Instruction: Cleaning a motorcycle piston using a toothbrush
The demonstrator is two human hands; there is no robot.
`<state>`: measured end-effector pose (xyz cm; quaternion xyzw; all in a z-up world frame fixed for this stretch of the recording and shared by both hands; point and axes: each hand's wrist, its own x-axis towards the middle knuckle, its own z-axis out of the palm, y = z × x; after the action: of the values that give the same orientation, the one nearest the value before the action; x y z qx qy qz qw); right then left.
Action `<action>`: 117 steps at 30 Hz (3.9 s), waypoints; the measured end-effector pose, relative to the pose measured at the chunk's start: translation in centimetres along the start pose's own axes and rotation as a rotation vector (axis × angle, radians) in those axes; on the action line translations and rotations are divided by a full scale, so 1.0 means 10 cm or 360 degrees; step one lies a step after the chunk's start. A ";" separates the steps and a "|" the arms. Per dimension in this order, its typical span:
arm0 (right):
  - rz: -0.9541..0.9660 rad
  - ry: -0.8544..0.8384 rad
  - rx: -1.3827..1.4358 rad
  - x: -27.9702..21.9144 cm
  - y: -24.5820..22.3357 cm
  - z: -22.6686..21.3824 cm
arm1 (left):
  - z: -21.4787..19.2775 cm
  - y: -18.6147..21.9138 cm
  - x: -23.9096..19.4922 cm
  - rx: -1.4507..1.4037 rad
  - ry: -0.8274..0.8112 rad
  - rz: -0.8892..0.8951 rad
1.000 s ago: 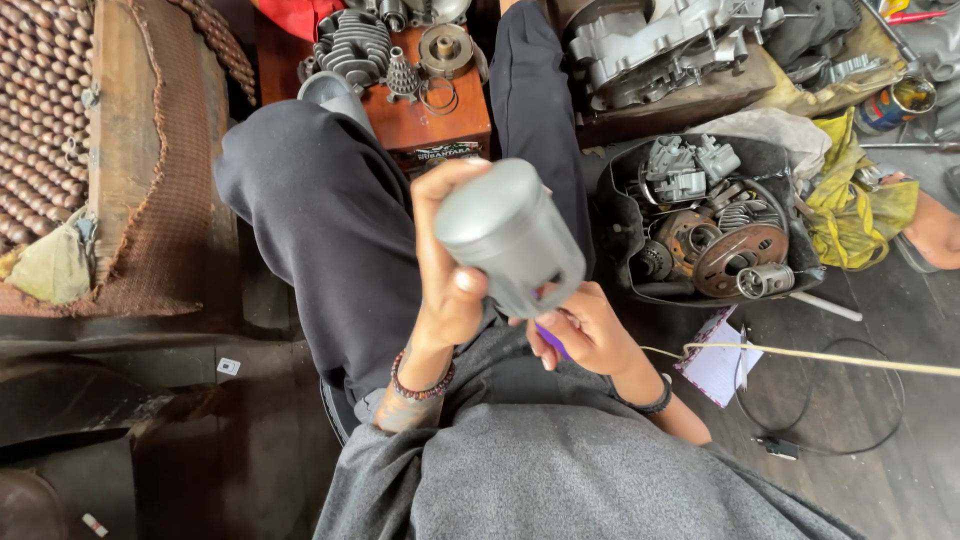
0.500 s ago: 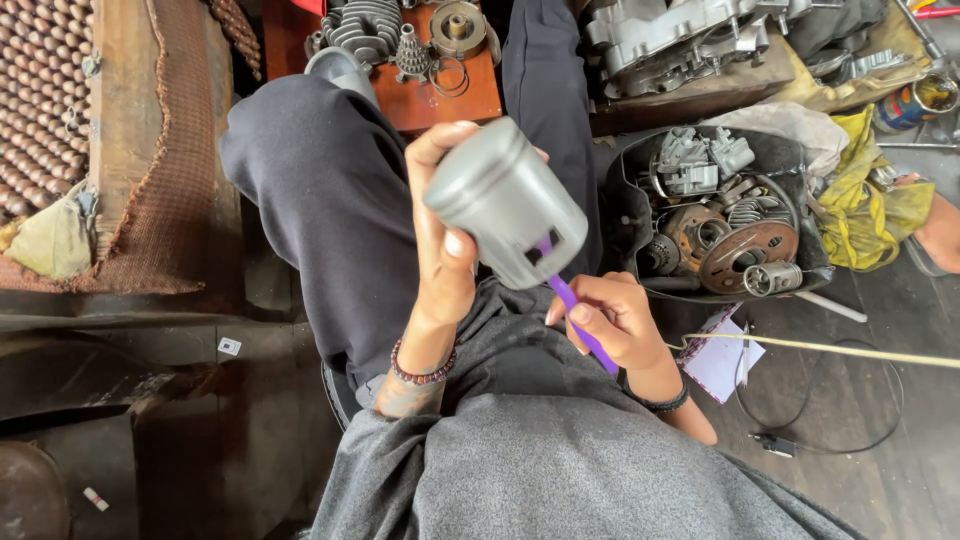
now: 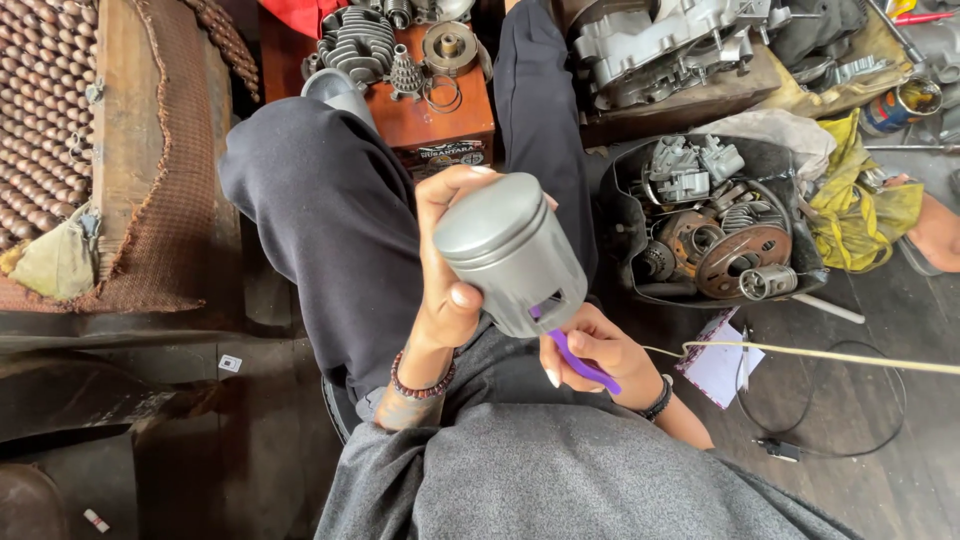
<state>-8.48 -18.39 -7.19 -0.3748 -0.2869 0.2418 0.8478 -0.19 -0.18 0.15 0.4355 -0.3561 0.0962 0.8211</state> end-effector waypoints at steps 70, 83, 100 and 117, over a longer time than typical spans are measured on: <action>-0.0485 0.0326 -0.1908 0.17 -0.36 0.03 | -0.23 0.09 0.06 0.0339 -0.0145 0.0183; -0.0702 0.0922 -0.2544 0.22 -0.14 -0.12 | -0.17 0.19 0.13 0.0590 0.0054 0.0181; -0.0578 0.0886 -0.2312 0.24 -0.11 -0.15 | -0.07 0.27 0.10 0.0626 0.0178 0.0287; -0.0391 0.0456 -0.1263 0.12 0.18 -0.34 | -0.05 0.21 0.05 0.0626 0.0119 -0.0074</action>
<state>-5.70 -18.18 -10.08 -0.6644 -0.2795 -0.0441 0.6918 -0.58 1.45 1.66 0.5918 -0.2897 0.1611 0.7347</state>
